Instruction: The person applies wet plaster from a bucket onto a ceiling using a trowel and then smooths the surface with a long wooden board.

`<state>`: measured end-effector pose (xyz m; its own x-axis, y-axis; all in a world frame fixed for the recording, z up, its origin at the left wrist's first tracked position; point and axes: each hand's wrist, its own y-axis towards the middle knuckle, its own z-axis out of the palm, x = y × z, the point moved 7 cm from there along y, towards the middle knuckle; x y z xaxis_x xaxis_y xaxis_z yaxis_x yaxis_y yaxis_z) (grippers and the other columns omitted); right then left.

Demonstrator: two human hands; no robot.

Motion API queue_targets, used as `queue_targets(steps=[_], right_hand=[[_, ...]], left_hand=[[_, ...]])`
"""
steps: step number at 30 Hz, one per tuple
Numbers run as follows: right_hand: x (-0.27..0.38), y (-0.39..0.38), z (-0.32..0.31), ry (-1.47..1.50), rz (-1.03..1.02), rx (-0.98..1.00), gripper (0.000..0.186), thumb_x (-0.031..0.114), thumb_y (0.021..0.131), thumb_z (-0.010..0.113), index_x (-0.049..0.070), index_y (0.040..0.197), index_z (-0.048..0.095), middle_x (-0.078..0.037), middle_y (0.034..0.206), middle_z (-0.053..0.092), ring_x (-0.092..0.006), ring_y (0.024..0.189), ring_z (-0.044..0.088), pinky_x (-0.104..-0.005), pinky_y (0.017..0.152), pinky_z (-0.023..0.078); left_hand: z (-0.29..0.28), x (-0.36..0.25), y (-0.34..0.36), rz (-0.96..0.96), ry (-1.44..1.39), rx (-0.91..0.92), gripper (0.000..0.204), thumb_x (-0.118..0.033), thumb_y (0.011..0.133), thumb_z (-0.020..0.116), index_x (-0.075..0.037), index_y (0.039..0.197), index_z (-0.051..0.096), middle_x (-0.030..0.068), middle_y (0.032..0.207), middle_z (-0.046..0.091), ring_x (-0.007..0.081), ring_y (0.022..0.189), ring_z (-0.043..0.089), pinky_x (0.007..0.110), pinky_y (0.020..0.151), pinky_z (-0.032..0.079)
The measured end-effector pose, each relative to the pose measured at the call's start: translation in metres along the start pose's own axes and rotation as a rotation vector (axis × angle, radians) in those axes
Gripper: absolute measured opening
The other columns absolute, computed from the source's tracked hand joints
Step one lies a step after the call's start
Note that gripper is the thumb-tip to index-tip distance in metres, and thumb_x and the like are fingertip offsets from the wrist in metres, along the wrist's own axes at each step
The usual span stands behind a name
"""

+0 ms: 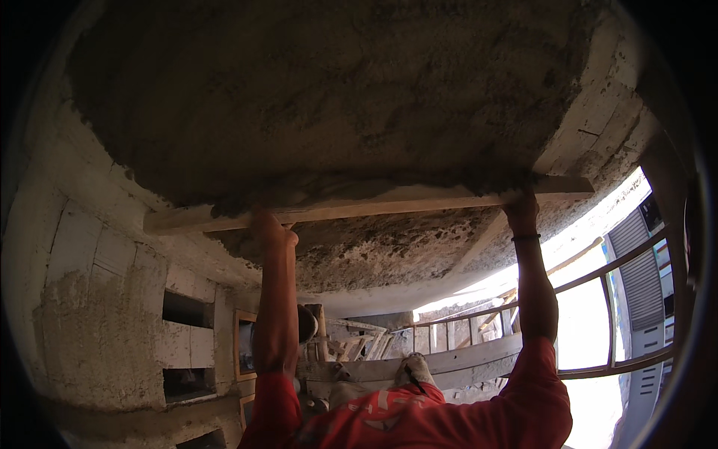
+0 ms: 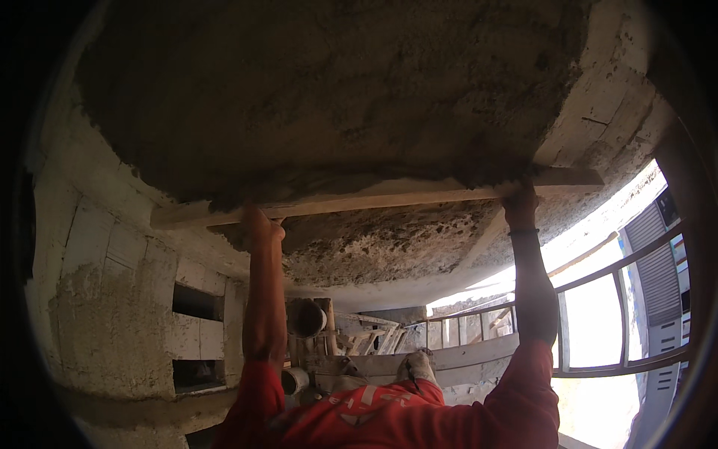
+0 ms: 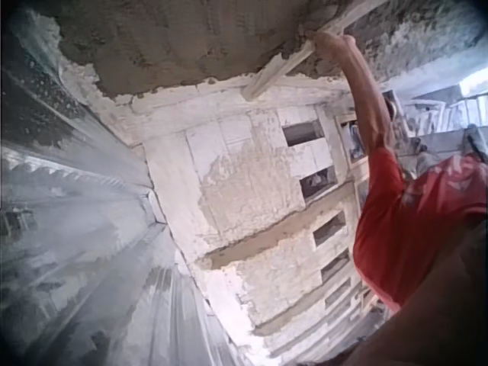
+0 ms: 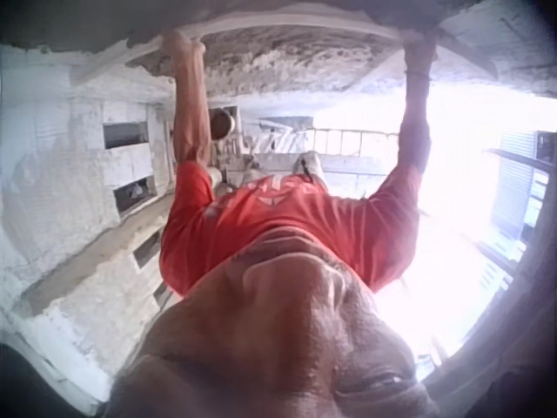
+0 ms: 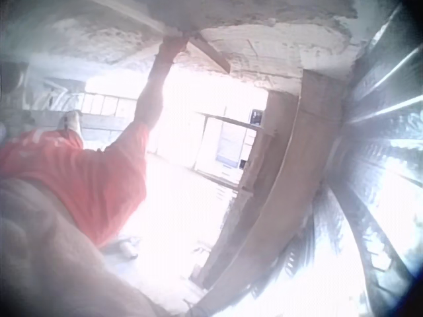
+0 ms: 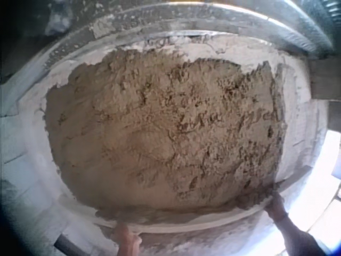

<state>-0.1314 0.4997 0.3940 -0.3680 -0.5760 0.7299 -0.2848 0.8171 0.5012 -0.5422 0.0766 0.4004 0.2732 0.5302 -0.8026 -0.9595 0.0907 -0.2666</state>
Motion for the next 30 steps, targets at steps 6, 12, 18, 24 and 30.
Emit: queue_targets(steps=[6, 12, 18, 24, 30], right_hand=[[0.01, 0.028, -0.036, -0.165, -0.174, -0.015, 0.083, 0.005, 0.061, 0.083, 0.007, 0.135, 0.046, -0.011, 0.119, 0.062, -0.0253, 0.108, 0.06, -0.0361, 0.091, 0.051], [0.002, 0.05, -0.062, -0.085, -0.101, -0.031, 0.078, 0.008, 0.063, 0.084, 0.007, 0.133, 0.047, -0.011, 0.117, 0.063, -0.0238, 0.107, 0.061, -0.0359, 0.092, 0.051], [-0.017, 0.109, -0.107, 0.57, 0.071, 0.033, 0.067, 0.008, 0.069, 0.081, 0.008, 0.128, 0.051, -0.01, 0.119, 0.061, -0.0225, 0.109, 0.059, -0.035, 0.09, 0.051], [0.008, 0.124, -0.124, -0.087, -0.334, 0.006, 0.064, 0.009, 0.071, 0.077, 0.008, 0.13, 0.053, -0.012, 0.128, 0.057, -0.0256, 0.122, 0.051, -0.0377, 0.105, 0.041], [-0.009, 0.16, -0.17, -0.337, -0.569, -0.013, 0.072, 0.011, 0.073, 0.072, 0.007, 0.139, 0.045, -0.015, 0.142, 0.046, -0.0335, 0.136, 0.036, -0.0396, 0.117, 0.024]], left_hand=[[0.021, 0.008, -0.014, -0.016, -0.032, 0.008, 0.051, -0.042, 0.098, 0.046, -0.012, 0.138, 0.042, 0.0087, 0.136, 0.048, 0.0275, 0.124, 0.049, 0.057, 0.105, 0.038], [0.063, -0.003, -0.054, 0.001, -0.054, 0.168, 0.052, -0.044, 0.098, 0.046, -0.01, 0.136, 0.043, 0.008, 0.134, 0.049, 0.0255, 0.118, 0.054, 0.051, 0.104, 0.043], [0.101, -0.007, -0.092, -0.073, -0.15, 0.078, 0.054, -0.037, 0.099, 0.05, -0.005, 0.139, 0.035, 0.0129, 0.136, 0.044, 0.0295, 0.125, 0.048, 0.056, 0.104, 0.044], [0.12, -0.015, -0.11, -0.058, -0.177, 0.145, 0.051, -0.034, 0.101, 0.044, -0.004, 0.141, 0.031, 0.0145, 0.139, 0.04, 0.0299, 0.127, 0.046, 0.058, 0.106, 0.041], [0.152, -0.009, -0.133, -0.103, -0.176, 0.193, 0.052, -0.032, 0.101, 0.043, -0.004, 0.142, 0.029, 0.0137, 0.138, 0.039, 0.0296, 0.127, 0.046, 0.058, 0.108, 0.038]])
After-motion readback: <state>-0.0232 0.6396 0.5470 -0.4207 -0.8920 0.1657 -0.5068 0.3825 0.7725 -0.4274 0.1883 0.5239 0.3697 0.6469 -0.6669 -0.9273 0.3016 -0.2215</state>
